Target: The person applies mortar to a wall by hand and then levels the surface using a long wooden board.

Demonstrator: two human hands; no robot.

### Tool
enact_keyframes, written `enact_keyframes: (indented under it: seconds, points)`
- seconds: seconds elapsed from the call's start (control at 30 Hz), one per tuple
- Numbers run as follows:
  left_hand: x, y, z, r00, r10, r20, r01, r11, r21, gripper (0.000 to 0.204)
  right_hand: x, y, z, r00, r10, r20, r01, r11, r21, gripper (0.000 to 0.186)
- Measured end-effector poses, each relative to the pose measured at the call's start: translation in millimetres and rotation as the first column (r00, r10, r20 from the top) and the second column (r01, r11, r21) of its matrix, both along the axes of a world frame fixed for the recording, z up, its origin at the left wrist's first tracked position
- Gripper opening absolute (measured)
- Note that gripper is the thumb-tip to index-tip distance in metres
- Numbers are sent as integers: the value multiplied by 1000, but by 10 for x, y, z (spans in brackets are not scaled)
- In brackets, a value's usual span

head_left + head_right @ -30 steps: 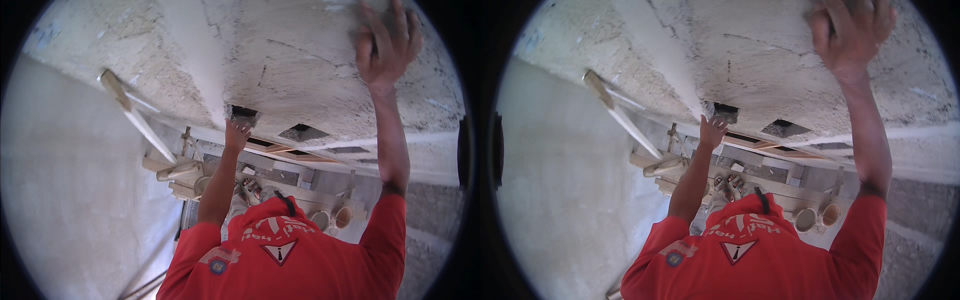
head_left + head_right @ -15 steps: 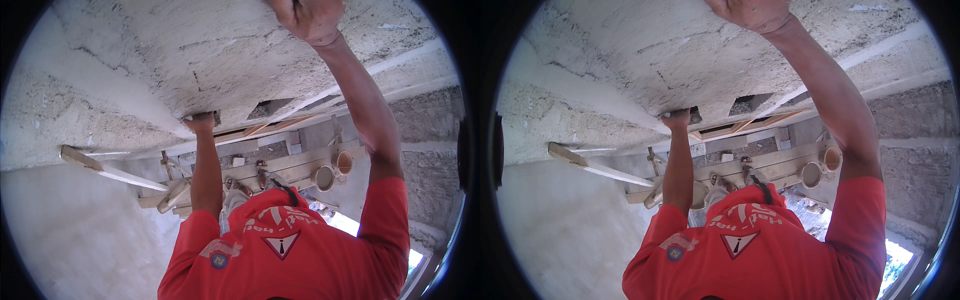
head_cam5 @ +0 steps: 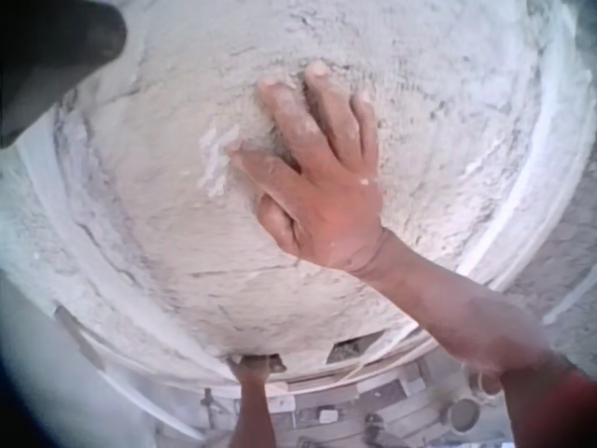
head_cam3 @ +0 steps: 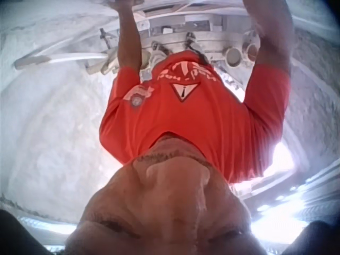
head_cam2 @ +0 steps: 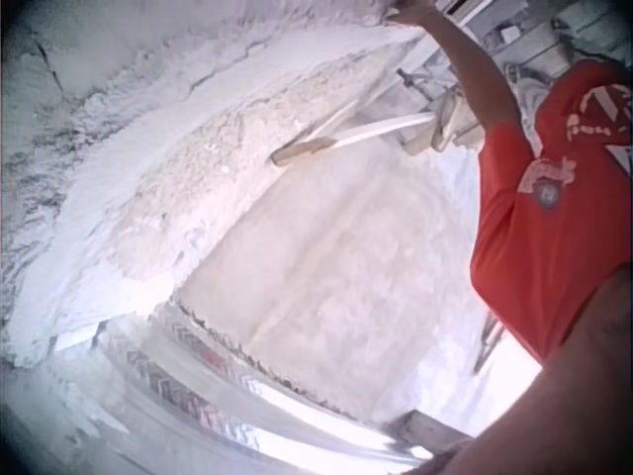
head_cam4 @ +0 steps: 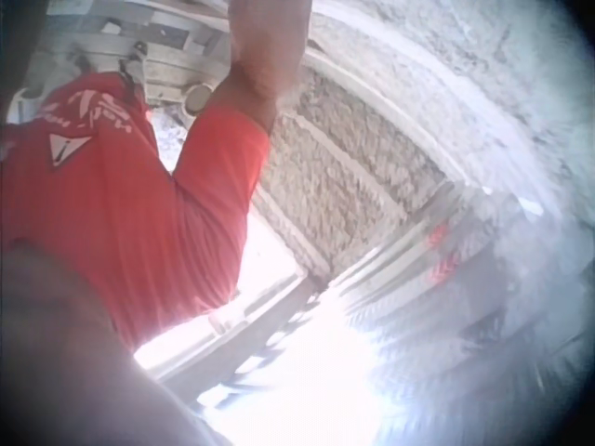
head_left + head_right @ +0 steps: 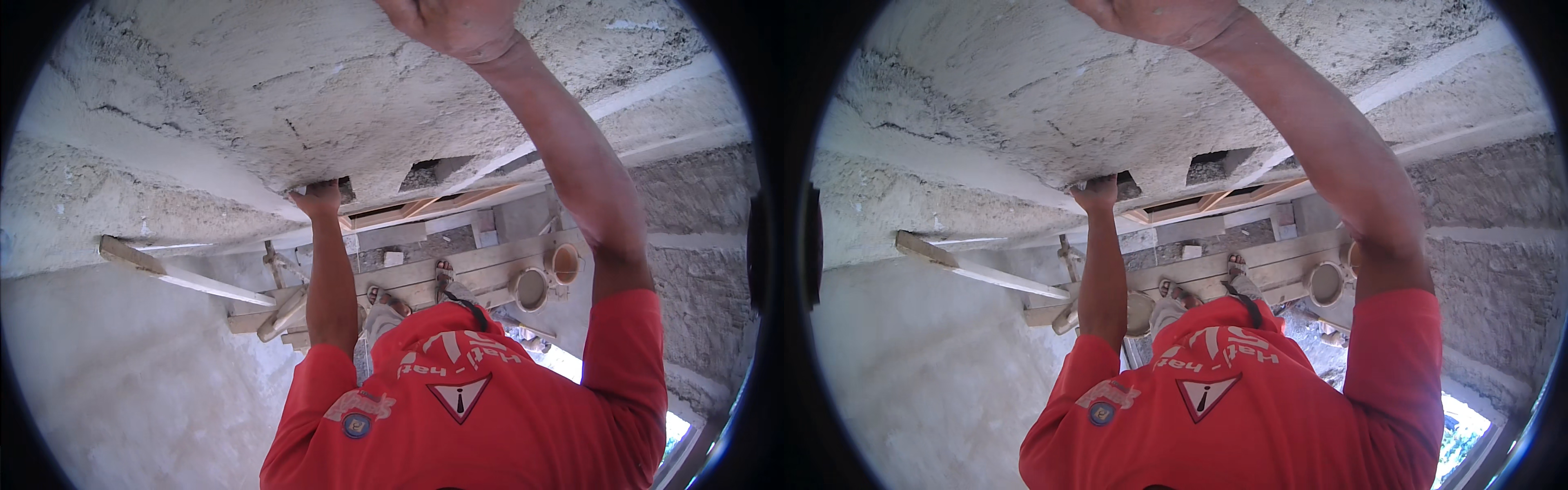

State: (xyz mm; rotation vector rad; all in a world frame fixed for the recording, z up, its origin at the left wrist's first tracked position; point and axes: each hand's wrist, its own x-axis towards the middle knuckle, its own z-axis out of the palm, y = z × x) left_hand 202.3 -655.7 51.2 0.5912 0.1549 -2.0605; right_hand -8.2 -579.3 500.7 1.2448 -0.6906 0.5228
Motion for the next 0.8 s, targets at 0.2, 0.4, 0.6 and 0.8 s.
enact_keyframes:
  seconds: [0.2,0.4,0.6,0.8]
  points:
    - [175,510,-236,937,-146,316,96,981,166,87,159,-80,-101,922,312,228,-317,948,-18,19]
    - [939,1467,-980,772,-415,482,286,904,319,79,140,-210,-114,927,320,195,-298,945,-137,17]
    - [1878,2517,-1535,471,-612,635,366,791,491,49,138,-23,-112,922,271,276,-284,959,9,28]
    - [1933,3318,-1413,-42,-696,716,421,638,645,29,75,297,-203,930,130,344,-236,929,284,33]
